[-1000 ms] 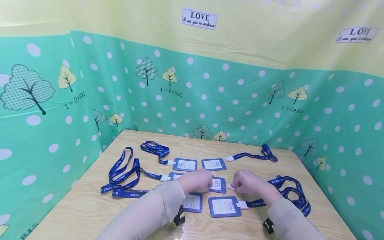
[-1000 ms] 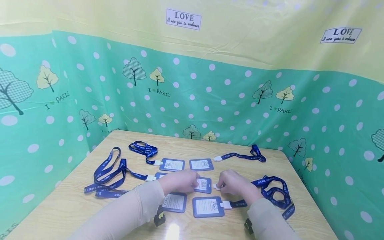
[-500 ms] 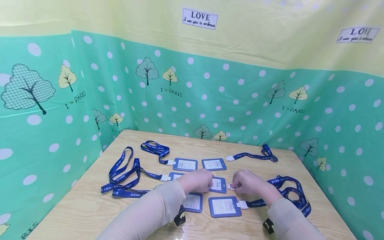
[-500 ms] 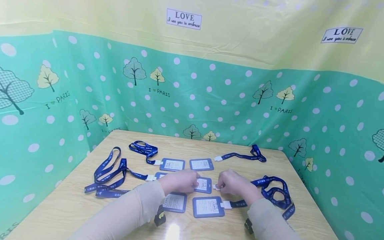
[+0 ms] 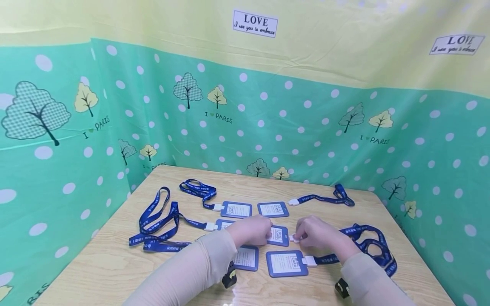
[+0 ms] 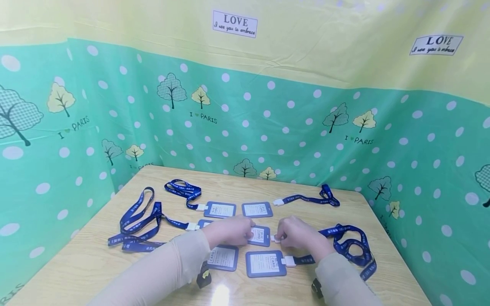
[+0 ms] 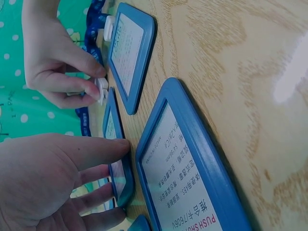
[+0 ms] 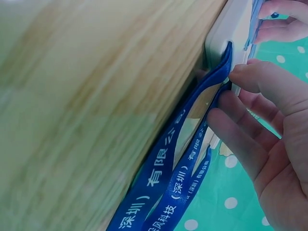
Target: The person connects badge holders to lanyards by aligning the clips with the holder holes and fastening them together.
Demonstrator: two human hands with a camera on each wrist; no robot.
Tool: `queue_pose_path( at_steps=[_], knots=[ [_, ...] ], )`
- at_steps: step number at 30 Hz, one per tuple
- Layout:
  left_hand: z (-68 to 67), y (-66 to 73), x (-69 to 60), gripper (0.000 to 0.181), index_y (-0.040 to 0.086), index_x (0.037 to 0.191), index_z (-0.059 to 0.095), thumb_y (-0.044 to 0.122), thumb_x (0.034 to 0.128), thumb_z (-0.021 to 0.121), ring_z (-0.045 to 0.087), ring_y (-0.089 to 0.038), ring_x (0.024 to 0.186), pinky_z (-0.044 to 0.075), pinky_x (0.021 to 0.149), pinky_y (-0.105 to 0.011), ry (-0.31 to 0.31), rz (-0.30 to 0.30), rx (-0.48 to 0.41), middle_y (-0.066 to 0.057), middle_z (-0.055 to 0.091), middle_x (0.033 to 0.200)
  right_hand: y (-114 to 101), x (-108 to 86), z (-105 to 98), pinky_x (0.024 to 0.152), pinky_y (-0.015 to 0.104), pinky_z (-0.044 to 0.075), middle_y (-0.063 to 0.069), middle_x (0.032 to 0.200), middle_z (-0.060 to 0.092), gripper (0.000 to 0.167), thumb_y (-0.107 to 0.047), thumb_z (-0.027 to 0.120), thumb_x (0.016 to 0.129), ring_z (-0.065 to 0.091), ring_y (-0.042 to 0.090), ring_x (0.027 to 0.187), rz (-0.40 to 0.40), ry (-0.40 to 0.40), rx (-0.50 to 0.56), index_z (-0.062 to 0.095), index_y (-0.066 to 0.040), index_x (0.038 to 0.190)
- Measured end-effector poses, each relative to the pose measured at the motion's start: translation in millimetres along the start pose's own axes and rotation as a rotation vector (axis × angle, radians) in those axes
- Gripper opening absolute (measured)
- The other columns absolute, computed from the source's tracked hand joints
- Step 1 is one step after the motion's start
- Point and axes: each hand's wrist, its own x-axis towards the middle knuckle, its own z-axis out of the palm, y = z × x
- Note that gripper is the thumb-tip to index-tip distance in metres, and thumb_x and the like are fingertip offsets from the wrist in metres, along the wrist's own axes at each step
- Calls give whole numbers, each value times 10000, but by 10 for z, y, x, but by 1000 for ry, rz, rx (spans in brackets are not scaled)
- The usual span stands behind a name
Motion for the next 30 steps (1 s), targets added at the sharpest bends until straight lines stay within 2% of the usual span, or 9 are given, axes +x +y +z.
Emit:
queue_pose_path(
  at_steps=[17, 23, 30],
  knots=[
    [23, -50, 26, 149, 190, 1049, 799, 209, 906, 762, 573, -193, 1288, 463, 1071, -323, -7, 28, -17, 15, 612, 1404, 0, 18, 15, 827, 386, 564, -134, 959, 656, 223, -101, 827, 837, 606, 101, 882, 17, -7, -4, 826, -272, 980],
    [44, -75, 53, 197, 192, 1102, 791, 220, 909, 764, 558, -194, 1306, 465, 1070, -325, -15, 19, -34, 21, 593, 1428, -13, 18, 3, 845, 402, 575, -125, 971, 668, 199, -117, 820, 862, 611, 105, 886, 17, -7, -9, 828, -262, 997],
    [59, -77, 54, 187, 191, 1085, 792, 216, 901, 768, 559, -198, 1306, 460, 1076, -329, -4, 19, -33, 21, 594, 1427, 8, 28, 13, 820, 349, 568, -156, 941, 657, 153, -151, 810, 879, 609, 74, 859, -4, -9, -6, 827, -275, 966]
  ],
)
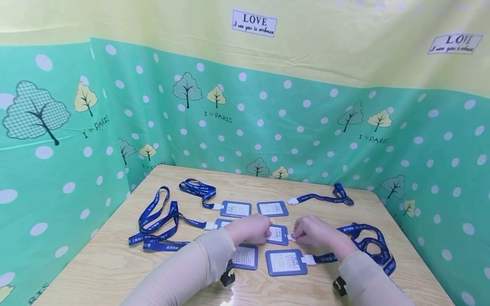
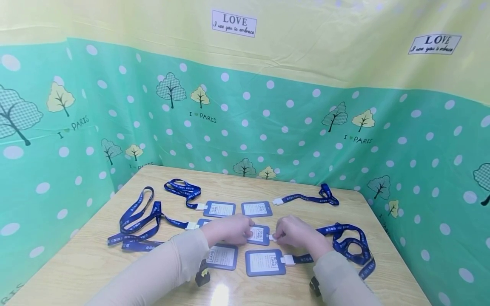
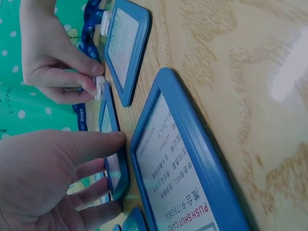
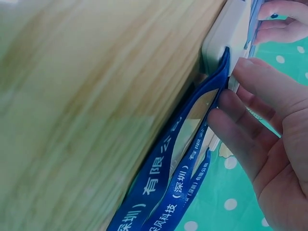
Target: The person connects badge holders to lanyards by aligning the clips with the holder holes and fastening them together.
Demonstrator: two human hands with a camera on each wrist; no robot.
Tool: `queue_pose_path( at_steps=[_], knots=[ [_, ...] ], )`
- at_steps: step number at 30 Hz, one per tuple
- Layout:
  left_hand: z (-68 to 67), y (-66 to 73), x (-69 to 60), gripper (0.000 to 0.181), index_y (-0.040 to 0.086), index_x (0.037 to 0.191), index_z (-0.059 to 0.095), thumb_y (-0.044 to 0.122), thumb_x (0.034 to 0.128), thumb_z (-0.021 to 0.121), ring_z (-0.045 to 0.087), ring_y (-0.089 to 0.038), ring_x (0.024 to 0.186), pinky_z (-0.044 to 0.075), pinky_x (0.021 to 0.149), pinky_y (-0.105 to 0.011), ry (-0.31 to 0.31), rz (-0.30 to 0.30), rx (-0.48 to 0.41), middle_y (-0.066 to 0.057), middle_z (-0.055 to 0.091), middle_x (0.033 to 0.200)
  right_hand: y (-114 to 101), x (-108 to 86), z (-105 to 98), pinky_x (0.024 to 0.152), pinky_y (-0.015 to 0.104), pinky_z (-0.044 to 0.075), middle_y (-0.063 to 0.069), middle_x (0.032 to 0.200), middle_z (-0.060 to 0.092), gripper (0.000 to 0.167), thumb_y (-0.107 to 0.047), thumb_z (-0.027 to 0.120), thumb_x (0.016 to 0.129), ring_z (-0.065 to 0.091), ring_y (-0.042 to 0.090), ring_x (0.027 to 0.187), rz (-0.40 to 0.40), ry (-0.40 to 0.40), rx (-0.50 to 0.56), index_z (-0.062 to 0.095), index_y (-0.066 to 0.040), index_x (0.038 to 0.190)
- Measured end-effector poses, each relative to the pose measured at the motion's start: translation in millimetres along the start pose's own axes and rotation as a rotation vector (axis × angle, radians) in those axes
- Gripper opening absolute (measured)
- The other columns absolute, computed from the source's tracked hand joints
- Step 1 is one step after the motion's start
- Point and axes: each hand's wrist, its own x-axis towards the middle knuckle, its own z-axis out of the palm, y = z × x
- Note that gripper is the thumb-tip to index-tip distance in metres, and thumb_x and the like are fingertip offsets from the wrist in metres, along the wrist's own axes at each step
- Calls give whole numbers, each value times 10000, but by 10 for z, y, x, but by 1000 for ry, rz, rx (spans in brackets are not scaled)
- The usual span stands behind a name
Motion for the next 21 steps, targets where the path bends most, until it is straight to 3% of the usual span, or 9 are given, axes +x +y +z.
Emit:
queue_pose_path(
  at_steps=[21],
  knots=[
    [19, -28, 15, 180, 195, 1080, 795, 221, 904, 767, 561, -201, 1303, 465, 1070, -328, 8, 7, -11, 29, 596, 1423, 3, 21, -5, 835, 360, 577, -154, 926, 662, 159, -137, 817, 869, 619, 72, 860, -21, 11, 1, 829, -260, 968]
  ],
)
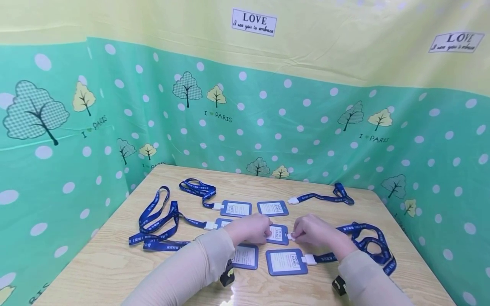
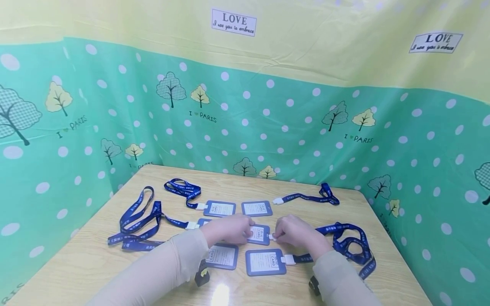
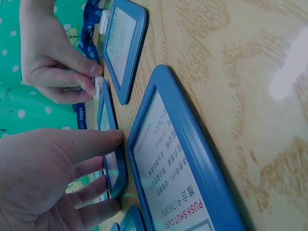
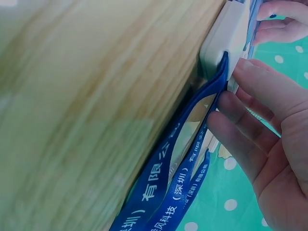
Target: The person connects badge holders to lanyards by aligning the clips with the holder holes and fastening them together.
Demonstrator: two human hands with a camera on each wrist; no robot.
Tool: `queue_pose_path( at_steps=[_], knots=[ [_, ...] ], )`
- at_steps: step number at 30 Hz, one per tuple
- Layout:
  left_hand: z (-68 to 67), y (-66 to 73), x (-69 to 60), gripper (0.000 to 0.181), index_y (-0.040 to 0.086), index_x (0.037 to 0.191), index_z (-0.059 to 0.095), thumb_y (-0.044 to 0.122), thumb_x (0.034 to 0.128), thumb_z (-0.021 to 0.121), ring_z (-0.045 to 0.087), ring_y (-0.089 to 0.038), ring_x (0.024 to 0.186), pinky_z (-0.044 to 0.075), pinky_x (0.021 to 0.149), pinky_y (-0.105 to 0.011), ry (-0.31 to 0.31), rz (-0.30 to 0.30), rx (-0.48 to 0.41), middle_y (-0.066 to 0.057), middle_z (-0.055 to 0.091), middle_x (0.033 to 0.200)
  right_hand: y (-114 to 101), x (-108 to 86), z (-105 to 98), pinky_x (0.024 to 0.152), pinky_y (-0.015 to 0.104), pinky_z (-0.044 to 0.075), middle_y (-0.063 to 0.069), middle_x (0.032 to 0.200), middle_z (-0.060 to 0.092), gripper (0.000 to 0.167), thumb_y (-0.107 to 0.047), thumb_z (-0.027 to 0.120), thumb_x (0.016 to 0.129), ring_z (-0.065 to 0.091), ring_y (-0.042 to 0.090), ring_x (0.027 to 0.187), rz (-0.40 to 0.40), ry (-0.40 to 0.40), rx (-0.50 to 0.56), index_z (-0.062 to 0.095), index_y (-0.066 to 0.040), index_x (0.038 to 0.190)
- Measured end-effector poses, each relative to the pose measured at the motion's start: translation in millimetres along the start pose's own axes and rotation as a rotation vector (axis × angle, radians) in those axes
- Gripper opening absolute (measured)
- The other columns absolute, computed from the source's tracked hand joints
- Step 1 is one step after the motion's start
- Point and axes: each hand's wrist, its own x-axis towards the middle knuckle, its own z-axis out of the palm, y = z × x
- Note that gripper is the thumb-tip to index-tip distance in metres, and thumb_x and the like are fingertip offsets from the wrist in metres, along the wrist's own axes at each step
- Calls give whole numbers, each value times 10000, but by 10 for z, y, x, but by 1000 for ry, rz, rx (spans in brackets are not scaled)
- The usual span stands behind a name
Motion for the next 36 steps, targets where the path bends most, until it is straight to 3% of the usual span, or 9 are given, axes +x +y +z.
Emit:
queue_pose_path(
  at_steps=[12, 18, 36],
  knots=[
    [-19, -9, -11, 224, 200, 1106, 799, 213, 884, 777, 532, -210, 1337, 430, 1102, -324, 10, 30, 42, 11, 598, 1424, 35, 13, 27, 811, 337, 581, -169, 923, 661, 176, -125, 819, 863, 624, 60, 861, -14, 11, 17, 828, -283, 940],
    [-21, -17, -7, 247, 208, 1108, 798, 203, 861, 796, 539, -209, 1327, 426, 1105, -324, 17, 24, 27, 19, 603, 1414, 48, 4, 12, 797, 305, 582, -166, 921, 665, 182, -110, 810, 870, 619, 44, 849, -55, 23, 13, 827, -273, 950],
    [-30, 6, -29, 250, 208, 1125, 794, 215, 876, 792, 532, -211, 1333, 423, 1108, -330, 8, 25, 25, 24, 596, 1421, 0, 30, 6, 813, 286, 567, -147, 934, 675, 161, -115, 803, 877, 618, 47, 868, -66, 21, -13, 830, -268, 922]
  ],
)
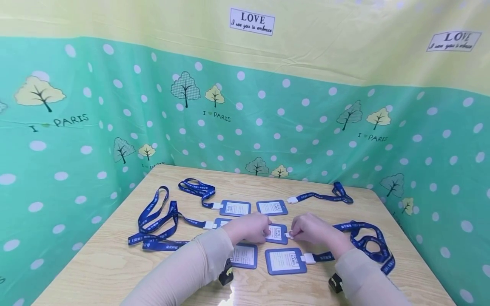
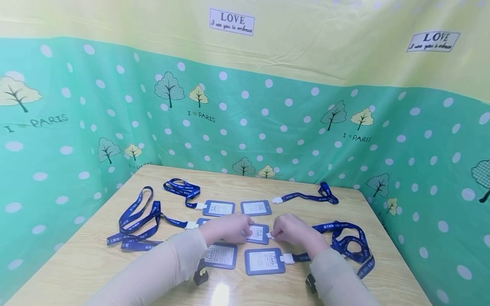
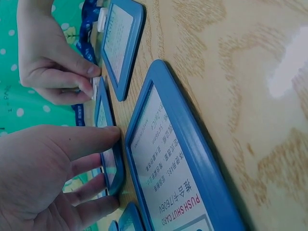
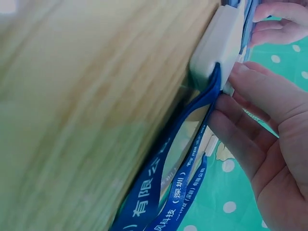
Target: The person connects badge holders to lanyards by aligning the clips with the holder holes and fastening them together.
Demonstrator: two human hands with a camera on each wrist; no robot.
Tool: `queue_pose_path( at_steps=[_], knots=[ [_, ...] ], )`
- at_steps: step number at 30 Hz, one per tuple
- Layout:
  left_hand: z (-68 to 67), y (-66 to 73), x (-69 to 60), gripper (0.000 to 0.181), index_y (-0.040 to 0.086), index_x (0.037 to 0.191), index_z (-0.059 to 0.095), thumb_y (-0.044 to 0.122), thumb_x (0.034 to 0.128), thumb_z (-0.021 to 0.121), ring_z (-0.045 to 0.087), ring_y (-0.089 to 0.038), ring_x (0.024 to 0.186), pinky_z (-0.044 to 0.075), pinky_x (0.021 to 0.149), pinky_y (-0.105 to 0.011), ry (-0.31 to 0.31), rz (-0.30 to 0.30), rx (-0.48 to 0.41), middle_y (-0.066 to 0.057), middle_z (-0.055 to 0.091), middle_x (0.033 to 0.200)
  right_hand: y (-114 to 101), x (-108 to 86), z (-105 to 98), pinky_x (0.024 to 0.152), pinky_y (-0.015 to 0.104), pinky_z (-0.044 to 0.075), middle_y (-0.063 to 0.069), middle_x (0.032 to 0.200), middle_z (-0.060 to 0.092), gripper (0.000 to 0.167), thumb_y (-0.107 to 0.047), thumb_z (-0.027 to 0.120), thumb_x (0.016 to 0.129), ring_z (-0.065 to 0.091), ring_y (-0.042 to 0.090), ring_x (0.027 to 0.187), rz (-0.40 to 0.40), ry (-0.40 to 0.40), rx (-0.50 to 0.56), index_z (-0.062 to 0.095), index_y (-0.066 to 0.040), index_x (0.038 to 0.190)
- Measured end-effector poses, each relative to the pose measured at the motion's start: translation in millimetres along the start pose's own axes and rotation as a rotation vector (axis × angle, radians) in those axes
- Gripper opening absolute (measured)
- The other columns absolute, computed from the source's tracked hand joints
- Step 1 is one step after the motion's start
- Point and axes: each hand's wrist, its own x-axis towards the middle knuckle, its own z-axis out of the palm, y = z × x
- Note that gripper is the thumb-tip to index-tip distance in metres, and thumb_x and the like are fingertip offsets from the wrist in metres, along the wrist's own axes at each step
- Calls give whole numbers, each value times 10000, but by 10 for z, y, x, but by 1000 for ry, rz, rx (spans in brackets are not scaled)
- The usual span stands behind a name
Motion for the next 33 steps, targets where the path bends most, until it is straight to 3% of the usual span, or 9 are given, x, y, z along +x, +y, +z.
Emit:
queue_pose_path(
  at_steps=[33],
  knots=[
    [15, -34, 25, 254, 244, 1145, 785, 252, 891, 786, 499, -205, 1367, 405, 1127, -347, -24, 3, 2, 38, 573, 1451, 27, 18, 6, 838, 315, 583, -159, 937, 685, 197, -96, 814, 863, 645, 55, 887, 30, -17, 28, 824, -275, 944]
  ],
)
